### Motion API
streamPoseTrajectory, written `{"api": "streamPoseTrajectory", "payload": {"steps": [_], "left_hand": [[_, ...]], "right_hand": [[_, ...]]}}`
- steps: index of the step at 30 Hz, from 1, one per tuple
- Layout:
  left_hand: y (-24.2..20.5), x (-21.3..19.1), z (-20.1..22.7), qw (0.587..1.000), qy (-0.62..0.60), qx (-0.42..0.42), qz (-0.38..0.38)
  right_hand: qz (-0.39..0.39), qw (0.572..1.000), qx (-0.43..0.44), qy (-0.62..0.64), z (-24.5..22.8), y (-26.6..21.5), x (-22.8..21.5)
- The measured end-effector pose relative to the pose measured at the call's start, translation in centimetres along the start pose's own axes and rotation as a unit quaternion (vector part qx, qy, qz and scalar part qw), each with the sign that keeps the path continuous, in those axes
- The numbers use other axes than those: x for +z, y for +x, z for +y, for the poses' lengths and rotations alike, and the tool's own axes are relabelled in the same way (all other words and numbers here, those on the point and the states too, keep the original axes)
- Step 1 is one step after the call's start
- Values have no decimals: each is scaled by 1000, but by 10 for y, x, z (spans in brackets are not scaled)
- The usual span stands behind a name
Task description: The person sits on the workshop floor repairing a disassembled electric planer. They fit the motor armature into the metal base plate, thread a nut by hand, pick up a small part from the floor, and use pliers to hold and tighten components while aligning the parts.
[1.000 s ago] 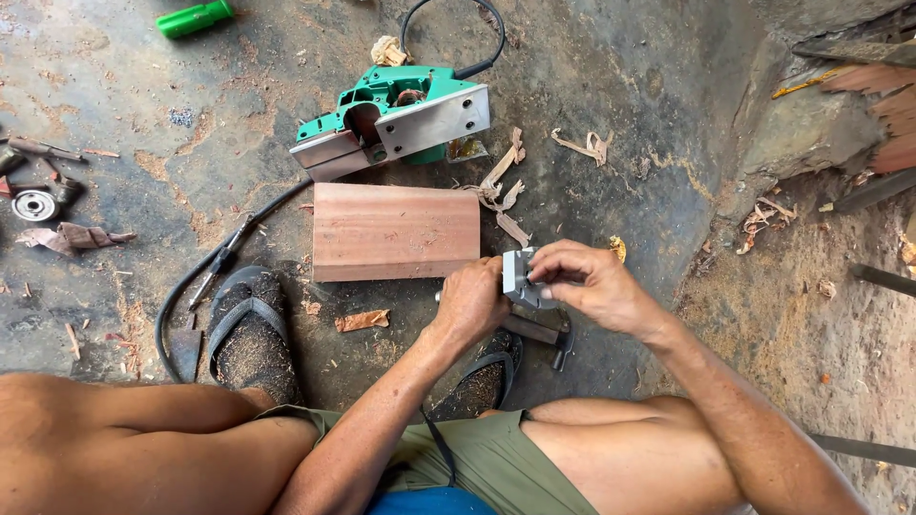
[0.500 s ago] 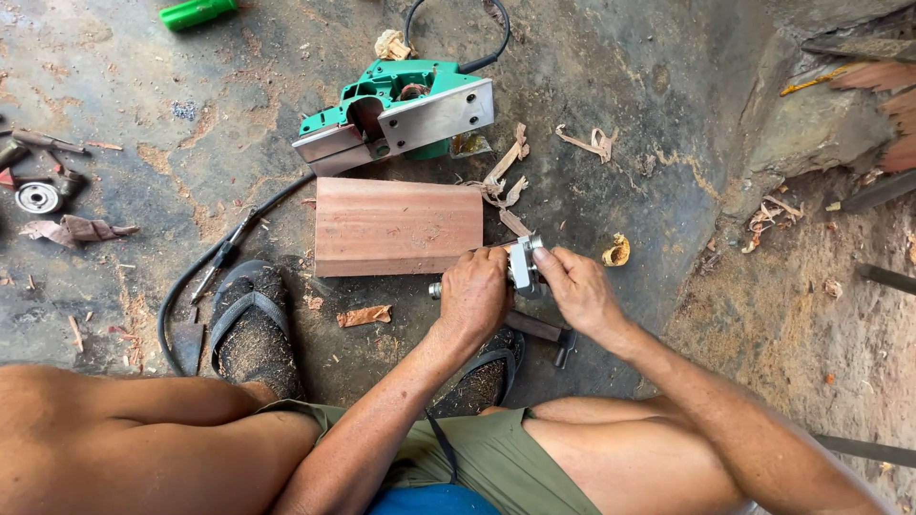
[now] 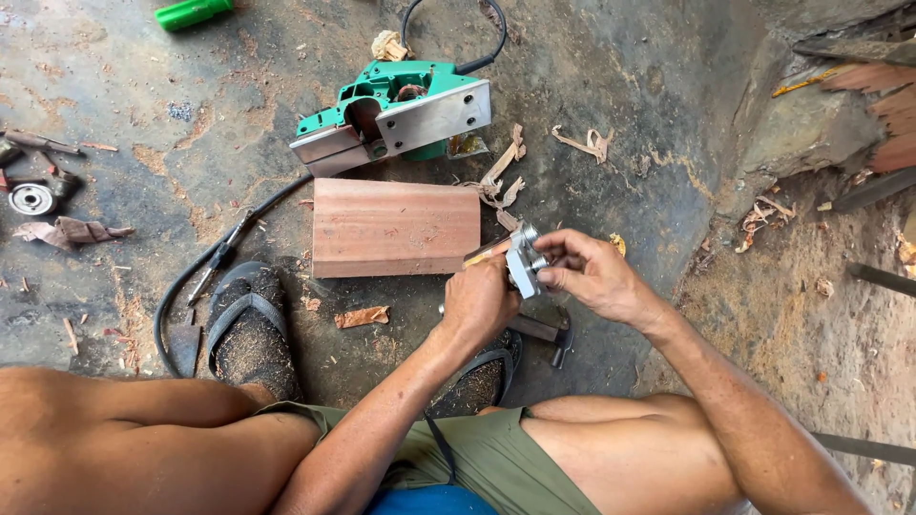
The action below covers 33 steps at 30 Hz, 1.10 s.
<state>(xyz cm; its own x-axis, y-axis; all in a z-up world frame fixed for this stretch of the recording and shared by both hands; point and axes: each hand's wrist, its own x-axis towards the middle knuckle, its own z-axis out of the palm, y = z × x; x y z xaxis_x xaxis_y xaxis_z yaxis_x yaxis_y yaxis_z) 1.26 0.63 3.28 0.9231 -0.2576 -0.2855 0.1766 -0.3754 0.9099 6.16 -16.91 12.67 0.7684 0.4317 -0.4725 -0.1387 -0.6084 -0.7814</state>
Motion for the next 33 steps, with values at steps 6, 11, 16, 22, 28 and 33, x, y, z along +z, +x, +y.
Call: {"api": "streamPoseTrajectory", "payload": {"steps": [6, 11, 16, 22, 28, 33], "left_hand": [[-4, 18, -7, 987, 95, 65, 116], [1, 43, -22, 981, 130, 48, 138], [-4, 36, -20, 977, 117, 31, 173], [-12, -1, 13, 998, -19, 25, 45], [14, 40, -40, 978, -136, 148, -46], [6, 40, -31, 891, -389, -69, -224]], "right_hand": [[149, 930, 101, -320, 44, 7, 16], [162, 927, 152, -304, 20, 10, 30], [178, 962, 32, -207, 38, 2, 33], [158, 974, -20, -159, 31, -4, 20], [108, 983, -45, -143, 24, -5, 18], [67, 964, 35, -254, 18, -4, 9]]}}
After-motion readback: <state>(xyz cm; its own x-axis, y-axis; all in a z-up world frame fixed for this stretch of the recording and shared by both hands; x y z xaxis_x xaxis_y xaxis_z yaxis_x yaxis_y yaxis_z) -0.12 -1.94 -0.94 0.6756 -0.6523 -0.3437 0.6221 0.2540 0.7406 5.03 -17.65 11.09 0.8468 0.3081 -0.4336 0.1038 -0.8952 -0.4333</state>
